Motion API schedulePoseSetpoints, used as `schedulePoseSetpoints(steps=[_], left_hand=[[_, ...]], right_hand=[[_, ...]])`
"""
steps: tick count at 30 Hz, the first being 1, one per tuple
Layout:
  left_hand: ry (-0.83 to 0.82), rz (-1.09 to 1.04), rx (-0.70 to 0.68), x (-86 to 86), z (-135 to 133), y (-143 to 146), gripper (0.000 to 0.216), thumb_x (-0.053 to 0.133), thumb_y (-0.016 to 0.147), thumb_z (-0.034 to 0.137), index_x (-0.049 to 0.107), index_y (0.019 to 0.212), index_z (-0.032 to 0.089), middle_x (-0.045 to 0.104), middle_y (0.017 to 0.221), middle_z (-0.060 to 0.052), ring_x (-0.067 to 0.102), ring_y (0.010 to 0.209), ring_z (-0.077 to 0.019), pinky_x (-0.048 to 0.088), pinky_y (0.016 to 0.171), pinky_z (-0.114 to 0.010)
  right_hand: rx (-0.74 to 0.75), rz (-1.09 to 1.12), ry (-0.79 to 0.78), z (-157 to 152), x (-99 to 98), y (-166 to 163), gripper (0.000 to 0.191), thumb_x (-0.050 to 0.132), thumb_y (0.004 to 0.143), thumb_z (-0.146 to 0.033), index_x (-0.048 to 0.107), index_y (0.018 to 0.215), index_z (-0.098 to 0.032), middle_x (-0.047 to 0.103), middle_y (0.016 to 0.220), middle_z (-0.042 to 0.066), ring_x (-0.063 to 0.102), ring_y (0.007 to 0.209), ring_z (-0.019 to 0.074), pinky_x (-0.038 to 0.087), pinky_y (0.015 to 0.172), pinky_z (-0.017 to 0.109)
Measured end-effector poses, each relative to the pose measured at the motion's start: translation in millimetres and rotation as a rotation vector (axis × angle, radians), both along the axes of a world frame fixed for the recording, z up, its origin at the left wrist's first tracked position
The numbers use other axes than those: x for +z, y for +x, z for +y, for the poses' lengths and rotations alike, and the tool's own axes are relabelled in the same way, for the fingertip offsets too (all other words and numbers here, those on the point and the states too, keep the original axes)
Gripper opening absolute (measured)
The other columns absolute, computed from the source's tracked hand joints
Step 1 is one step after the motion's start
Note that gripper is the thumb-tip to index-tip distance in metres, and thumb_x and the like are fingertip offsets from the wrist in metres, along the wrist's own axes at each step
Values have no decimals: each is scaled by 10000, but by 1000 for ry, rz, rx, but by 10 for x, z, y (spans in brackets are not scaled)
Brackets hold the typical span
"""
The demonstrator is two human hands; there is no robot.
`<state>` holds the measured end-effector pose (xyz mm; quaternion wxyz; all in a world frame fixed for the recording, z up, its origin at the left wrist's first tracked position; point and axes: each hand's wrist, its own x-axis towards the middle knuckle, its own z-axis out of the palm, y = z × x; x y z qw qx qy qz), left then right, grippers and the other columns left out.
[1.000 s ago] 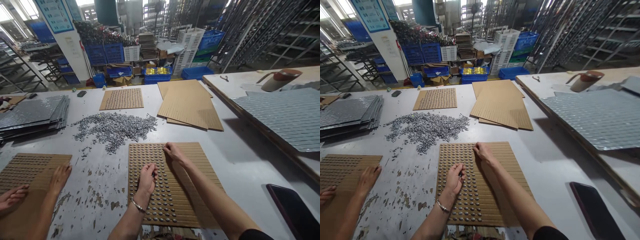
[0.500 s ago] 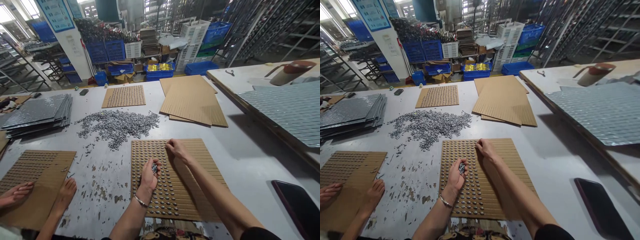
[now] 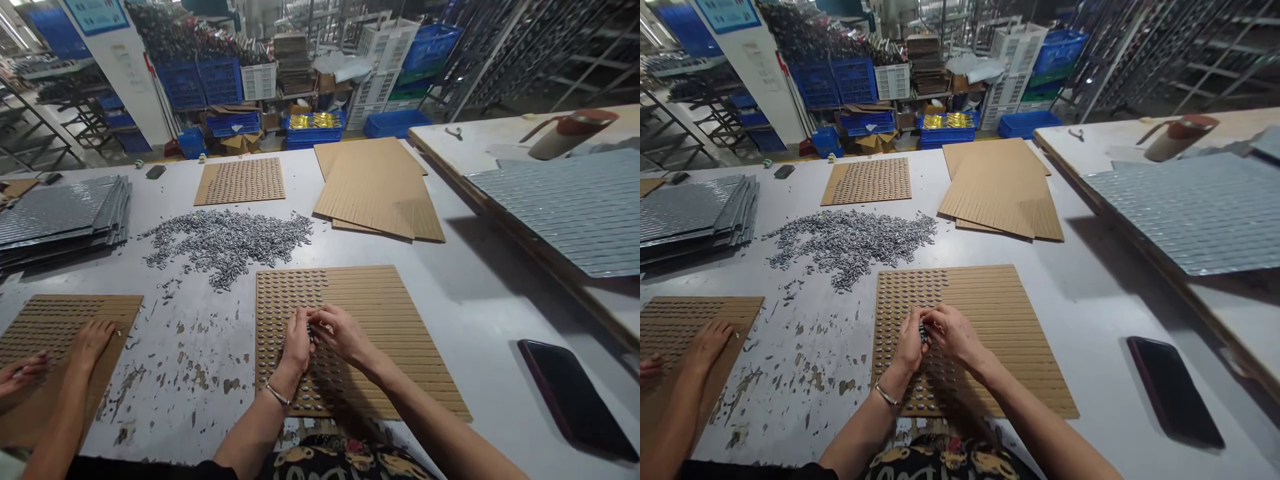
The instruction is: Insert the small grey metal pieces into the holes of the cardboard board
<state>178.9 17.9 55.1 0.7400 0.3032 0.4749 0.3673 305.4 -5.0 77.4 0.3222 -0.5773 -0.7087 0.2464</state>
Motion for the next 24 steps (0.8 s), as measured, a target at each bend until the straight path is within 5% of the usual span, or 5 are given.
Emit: schedulePoseSetpoints(steps=[13,18,24], left_hand=[[-146,-167,-94,107,-4,-68,505,621,737,617,619,884,134,571,676,-10,486,475,-77,273,382,-180],[-88,-151,-129,104,-13,-129,387,727,692,479,551,819,159,534,670,24,447,482,-49,230,389,-156],[-40,-110,-80,67,-43,-72,435,734,668,516,506,786,165,521,614,38,414,454,-43,225,379,-158]], right_hand=[[-136,231,-131,-99,75,11,209,493,901,-349,554,764,-204,600,710,17,537,686,157,428,647,285],[-152,225,-160,-110,-17,42,227,484,901,-382,559,787,-201,615,719,14,546,672,154,429,639,278],[-151,208,-183,-117,-16,62,269,491,881,-428,596,767,-208,635,700,23,573,640,176,445,615,294]])
